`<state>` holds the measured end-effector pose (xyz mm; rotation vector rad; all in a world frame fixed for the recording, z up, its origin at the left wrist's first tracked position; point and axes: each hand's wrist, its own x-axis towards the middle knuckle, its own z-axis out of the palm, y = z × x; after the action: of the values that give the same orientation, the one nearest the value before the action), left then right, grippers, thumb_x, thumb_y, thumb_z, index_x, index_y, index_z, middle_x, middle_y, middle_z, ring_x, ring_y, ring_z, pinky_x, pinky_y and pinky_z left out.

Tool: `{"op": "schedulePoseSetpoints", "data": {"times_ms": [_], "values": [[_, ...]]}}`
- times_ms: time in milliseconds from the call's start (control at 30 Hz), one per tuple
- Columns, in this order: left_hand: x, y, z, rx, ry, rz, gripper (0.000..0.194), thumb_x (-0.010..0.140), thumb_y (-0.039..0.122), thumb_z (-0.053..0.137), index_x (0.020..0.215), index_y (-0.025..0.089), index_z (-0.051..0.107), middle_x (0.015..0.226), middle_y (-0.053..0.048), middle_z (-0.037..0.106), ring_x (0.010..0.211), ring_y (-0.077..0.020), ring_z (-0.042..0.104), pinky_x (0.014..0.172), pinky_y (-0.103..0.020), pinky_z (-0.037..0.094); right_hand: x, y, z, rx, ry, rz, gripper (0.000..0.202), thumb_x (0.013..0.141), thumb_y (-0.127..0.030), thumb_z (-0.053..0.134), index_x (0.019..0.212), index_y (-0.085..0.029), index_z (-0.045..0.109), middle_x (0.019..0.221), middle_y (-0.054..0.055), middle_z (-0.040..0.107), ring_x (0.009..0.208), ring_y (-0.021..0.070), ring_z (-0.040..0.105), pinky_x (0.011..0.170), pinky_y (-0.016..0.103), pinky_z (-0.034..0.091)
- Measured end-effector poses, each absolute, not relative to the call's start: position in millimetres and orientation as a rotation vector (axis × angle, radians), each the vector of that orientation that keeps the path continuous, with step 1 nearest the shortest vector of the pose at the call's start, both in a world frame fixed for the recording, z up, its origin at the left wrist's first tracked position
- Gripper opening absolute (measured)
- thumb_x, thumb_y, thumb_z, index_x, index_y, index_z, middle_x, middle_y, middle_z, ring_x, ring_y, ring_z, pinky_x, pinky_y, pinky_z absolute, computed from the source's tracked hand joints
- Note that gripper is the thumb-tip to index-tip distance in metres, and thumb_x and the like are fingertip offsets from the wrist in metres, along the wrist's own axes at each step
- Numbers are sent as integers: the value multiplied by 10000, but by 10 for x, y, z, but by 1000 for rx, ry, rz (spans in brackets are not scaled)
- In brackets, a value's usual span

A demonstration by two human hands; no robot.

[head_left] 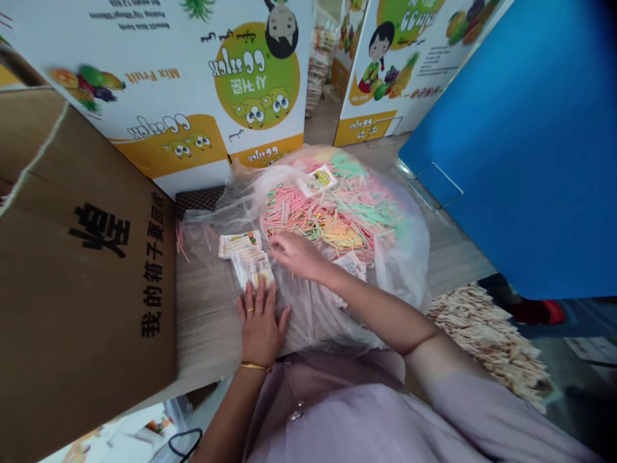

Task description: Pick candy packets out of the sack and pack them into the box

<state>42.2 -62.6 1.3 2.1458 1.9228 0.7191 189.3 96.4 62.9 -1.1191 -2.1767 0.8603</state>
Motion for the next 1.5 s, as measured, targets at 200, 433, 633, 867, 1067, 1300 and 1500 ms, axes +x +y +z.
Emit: {"op": "schedulePoseSetpoints", "data": {"times_ms": [200, 433, 633, 867, 1067, 1300, 1500], "values": [[493, -603, -10, 2128, 1984, 748, 529, 961, 396, 539, 1454, 204, 524, 1612, -177, 387, 1536, -400, 234, 1206, -686, 150, 3178, 566, 488, -1788, -2007, 217, 259, 995, -333, 505, 852, -168, 644, 850, 118, 673, 873, 250, 593, 846, 367, 401], [565, -339, 185, 2140, 1850, 925, 423, 963, 337, 540, 1363, 210, 596, 1560, -165, 465, 1537, -345, 259, 1225, -609, 230, 3453, 211, 115, -1775, -2164, 149, 262, 1020, -308, 475, 1037, -148, 681, 1093, 157, 724, 1056, 284, 631, 959, 419, 418], [850, -137, 455, 2145, 1513, 1075, 443, 970, 292, 539, 1408, 227, 533, 1481, -133, 548, 1495, -267, 360, 1222, -506, 314, 3452, 309, 593, -1667, -2161, 152, 308, 1028, -255, 438, 1158, -132, 688, 1122, 175, 714, 1098, 298, 622, 1004, 435, 416], [995, -73, 497, 1664, 1360, 940, 358, 941, 453, 551, 1152, 201, 693, 1075, -85, 759, 1087, -259, 678, 972, -397, 519, 3125, 464, 826, -1182, -2292, 907, 274, 1036, -358, 477, 1093, -202, 695, 979, 45, 728, 907, 170, 659, 814, 270, 467], [802, -17, 388, 1102, 1385, 885, 475, 825, 625, 625, 982, 185, 712, 725, 14, 671, 564, -139, 554, 512, -248, 487, 2988, 1168, 545, -1839, -2540, 87, 301, 987, -91, 392, 1129, -75, 658, 1161, 188, 662, 1080, 266, 592, 934, 366, 436], [775, 12, 334, 797, 1353, 982, 517, 699, 616, 767, 972, 178, 732, 795, 9, 676, 613, -133, 574, 462, -243, 526, 2699, 1268, 490, -1986, -2576, -219, 398, 939, -25, 373, 1291, 0, 555, 1257, 262, 581, 1117, 315, 552, 910, 407, 453], [776, 32, 385, 473, 1185, 1114, 361, 658, 460, 853, 884, 196, 754, 997, -27, 766, 882, -183, 699, 837, -341, 615, 2649, 1411, 542, -2021, -2620, -188, 384, 951, -23, 344, 1257, 8, 573, 1207, 274, 607, 1120, 328, 574, 908, 414, 442]]}}
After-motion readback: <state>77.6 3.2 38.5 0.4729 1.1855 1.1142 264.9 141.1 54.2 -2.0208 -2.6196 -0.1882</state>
